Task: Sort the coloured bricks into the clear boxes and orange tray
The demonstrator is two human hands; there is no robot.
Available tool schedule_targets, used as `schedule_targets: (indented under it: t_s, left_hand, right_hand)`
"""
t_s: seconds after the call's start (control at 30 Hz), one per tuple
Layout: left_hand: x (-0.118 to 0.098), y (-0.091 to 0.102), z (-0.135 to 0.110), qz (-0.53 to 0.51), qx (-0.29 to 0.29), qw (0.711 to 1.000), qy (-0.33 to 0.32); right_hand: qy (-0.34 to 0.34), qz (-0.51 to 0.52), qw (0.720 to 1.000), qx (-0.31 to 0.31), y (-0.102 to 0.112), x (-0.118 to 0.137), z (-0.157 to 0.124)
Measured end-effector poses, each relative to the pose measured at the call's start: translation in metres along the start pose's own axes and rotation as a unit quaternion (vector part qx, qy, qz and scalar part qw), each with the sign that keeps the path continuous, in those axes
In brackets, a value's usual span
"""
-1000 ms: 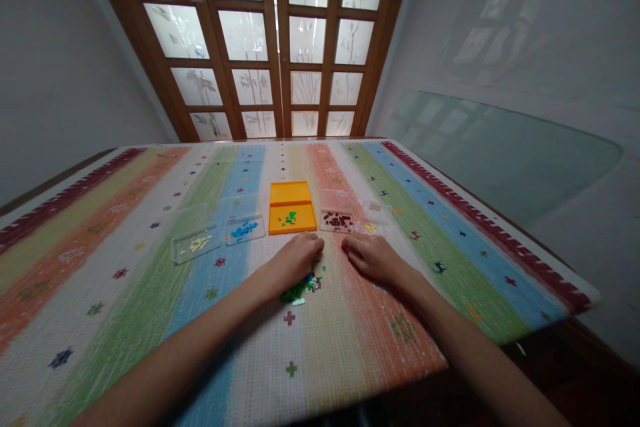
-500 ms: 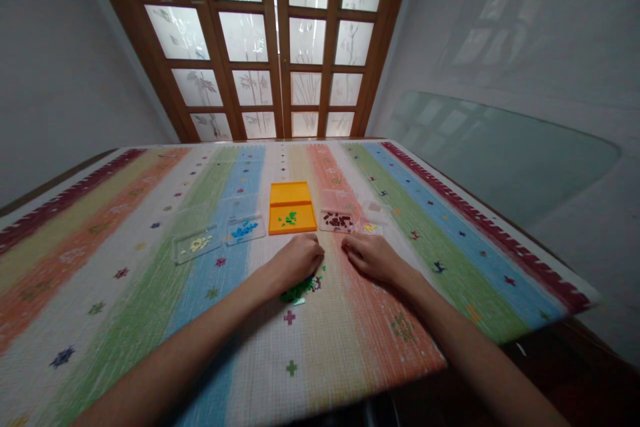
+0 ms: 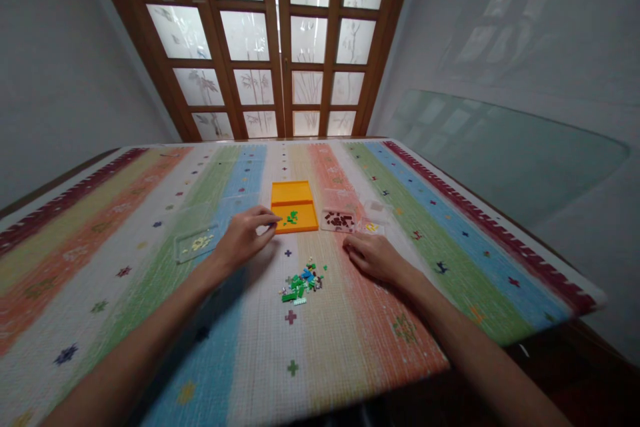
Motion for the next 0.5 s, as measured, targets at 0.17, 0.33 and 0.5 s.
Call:
schedule_targets:
  t_s: [0.17, 0.33, 0.5]
  left_hand:
    - [0.035, 0.018, -0.018, -0.042, -0.058, 0.992, 0.106]
    - [0.052, 0.012, -0.025, -0.091, -0.058, 0.983, 0.145]
    - [0.058, 0.011, -0.028, -0.112, -0.067, 0.979, 0.156]
  right_hand:
    - [0.005, -0.006, 1.000, 0.007, -0.001, -0.001, 0.000]
    - [0.006, 0.001, 1.000, 0.004, 0.000, 0.000, 0.000]
    - [0.006, -0.001, 1.000, -0.001, 0.002, 0.002, -0.001]
Point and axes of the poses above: each hand's wrist, its own z-axis towards the middle knuckle, its own y-axis out of the back of the hand, x = y × z, the point moved 1 cm from there along z, towards the middle knuckle, and after that the axes turned 14 degrees about x, right-handed, at the moved point
